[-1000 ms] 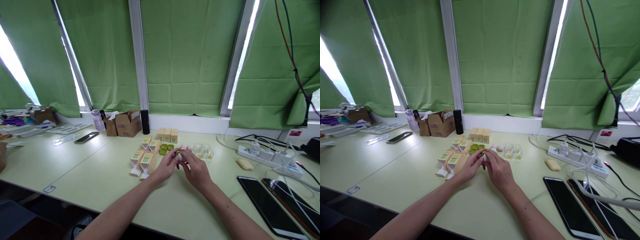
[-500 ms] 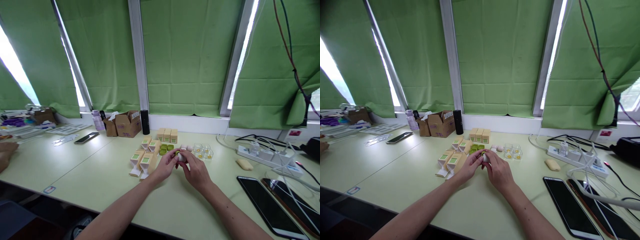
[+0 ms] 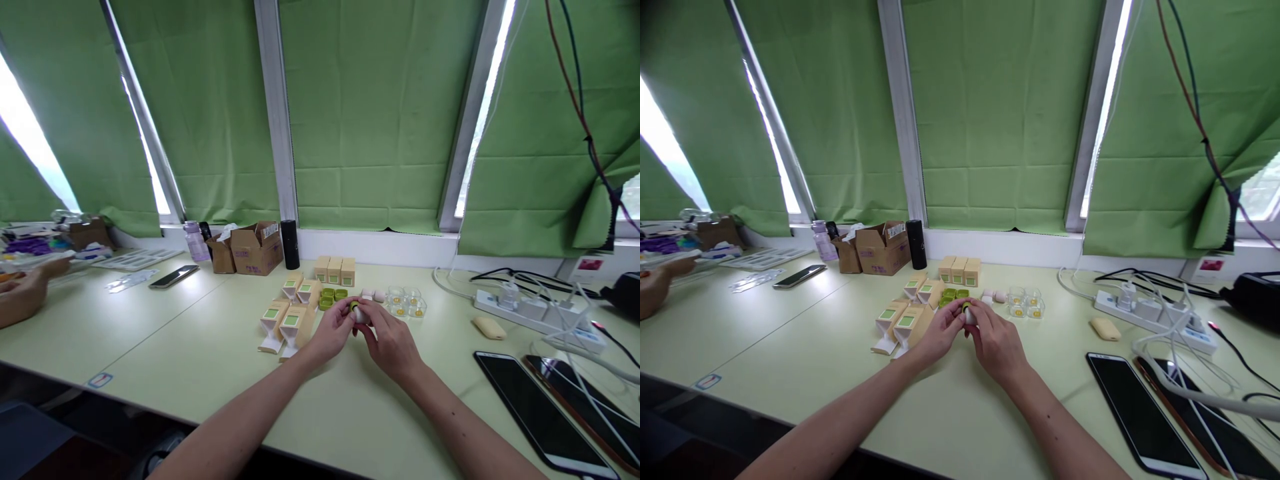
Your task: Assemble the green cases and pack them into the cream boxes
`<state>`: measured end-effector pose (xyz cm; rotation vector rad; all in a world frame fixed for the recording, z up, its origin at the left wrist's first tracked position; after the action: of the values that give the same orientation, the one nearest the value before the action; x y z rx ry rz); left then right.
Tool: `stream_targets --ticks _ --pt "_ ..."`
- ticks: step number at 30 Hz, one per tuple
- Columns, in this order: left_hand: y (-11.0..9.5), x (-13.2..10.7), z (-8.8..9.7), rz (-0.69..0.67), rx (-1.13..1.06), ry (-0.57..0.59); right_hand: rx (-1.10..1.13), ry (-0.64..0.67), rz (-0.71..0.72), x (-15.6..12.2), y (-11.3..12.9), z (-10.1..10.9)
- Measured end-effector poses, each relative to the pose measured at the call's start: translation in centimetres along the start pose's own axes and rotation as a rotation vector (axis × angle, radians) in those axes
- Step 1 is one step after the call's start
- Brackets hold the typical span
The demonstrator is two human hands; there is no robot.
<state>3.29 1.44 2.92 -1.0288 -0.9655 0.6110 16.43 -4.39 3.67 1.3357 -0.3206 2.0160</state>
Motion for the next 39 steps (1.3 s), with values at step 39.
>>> stream_targets --ticks 39 --pt "0.38 -0.5 0.22 0.076 -0.038 0.015 0.081 0.033 -0.077 -0.4 -0.38 -0.69"
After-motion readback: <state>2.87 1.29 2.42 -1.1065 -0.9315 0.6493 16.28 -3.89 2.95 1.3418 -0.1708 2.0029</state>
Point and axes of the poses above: each hand's wrist, its own x-axis towards the middle knuckle, its own z-axis out of the back of the hand, y = z × x, the point moved 4 cm from there along x, towards the middle knuckle, and after that the axes turned 12 degrees about x, right-handed, at the moved point
